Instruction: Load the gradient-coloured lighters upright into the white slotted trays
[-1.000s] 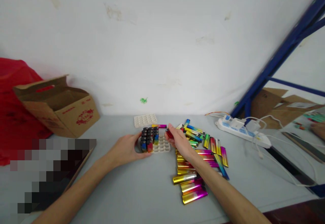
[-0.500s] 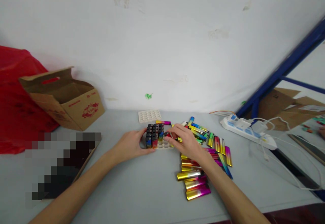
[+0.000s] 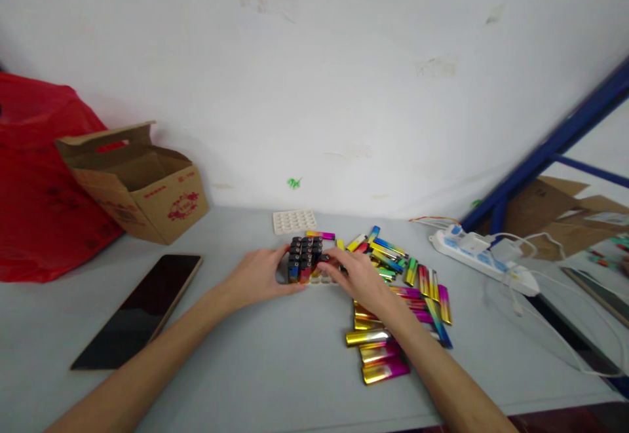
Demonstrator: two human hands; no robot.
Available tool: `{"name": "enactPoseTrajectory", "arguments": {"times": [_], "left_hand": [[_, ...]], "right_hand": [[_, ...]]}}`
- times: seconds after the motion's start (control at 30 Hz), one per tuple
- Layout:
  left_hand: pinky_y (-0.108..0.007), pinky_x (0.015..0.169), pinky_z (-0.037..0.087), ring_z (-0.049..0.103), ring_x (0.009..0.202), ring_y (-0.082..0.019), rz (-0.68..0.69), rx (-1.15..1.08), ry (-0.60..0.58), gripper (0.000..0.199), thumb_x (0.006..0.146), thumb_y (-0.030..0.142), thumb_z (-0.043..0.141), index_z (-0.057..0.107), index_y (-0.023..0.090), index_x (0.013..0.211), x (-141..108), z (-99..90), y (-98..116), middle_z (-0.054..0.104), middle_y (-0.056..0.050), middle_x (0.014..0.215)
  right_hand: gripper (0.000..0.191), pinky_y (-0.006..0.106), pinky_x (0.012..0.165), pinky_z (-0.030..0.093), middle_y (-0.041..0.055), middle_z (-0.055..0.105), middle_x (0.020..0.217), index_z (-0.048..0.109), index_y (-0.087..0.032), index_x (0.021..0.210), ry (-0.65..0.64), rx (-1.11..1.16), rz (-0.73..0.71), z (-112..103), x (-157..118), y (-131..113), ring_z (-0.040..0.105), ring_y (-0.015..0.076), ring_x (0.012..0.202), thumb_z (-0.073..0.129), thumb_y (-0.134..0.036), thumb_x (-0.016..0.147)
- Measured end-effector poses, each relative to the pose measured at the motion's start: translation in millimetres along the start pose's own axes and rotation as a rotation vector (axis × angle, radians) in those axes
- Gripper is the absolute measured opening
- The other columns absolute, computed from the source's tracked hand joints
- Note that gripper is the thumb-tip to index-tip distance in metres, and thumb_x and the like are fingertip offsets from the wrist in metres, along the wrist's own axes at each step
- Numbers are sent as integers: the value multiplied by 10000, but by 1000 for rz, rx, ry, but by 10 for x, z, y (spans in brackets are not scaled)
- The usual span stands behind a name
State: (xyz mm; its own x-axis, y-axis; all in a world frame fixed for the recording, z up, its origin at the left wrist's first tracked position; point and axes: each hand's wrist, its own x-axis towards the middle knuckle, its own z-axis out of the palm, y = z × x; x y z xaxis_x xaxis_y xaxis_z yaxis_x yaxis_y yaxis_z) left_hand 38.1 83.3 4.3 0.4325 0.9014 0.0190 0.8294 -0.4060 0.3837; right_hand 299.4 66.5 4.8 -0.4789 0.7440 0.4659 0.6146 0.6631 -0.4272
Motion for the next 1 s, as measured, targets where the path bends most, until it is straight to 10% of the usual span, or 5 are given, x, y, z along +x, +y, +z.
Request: {"name": "enactPoseTrajectory", "arguments": {"times": [0.4, 0.63, 0.83, 1.0], "left_hand": [[-344, 823, 531, 776, 1058, -351, 22, -22, 4, 743, 826, 762, 714, 655, 229, 1341, -5, -13, 5, 814, -114, 1198], [-327, 783, 508, 762, 995, -331, 4, -21, -22, 734, 797, 749, 742, 668, 231, 1312, 14, -20, -51, 814, -96, 1122], [-321, 751, 488, 752, 957, -317, 28, -21, -3, 724, 799, 757, 739, 674, 218, 1278, -1, -23, -58, 805, -94, 1102], [-308, 696, 455, 738, 890, -293, 21, -25, -4, 682, 798, 730, 760, 676, 213, 1235, -9, -49, -57, 804, -79, 1044]], "right_hand": [[344, 337, 782, 460, 56, 745, 809, 698, -182, 997, -135, -242, -18, -83, 71, -93, 692, 226, 755, 700, -524, 1030], [217, 352, 905, 508, 97, 770, 1027, 731, -193, 1079, 76, -109, 101, -241, 75, 359, 706, 240, 956, 530, -262, 1125], [205, 436, 1065, 500, 168, 734, 1242, 777, -159, 1196, -241, -312, 193, -19, 531, 575, 665, 302, 1187, 712, -228, 1014], [97, 407, 990, 519, 145, 765, 1139, 788, -166, 1045, -266, -260, 222, 4, 732, 610, 698, 287, 1111, 769, -214, 963]]}}
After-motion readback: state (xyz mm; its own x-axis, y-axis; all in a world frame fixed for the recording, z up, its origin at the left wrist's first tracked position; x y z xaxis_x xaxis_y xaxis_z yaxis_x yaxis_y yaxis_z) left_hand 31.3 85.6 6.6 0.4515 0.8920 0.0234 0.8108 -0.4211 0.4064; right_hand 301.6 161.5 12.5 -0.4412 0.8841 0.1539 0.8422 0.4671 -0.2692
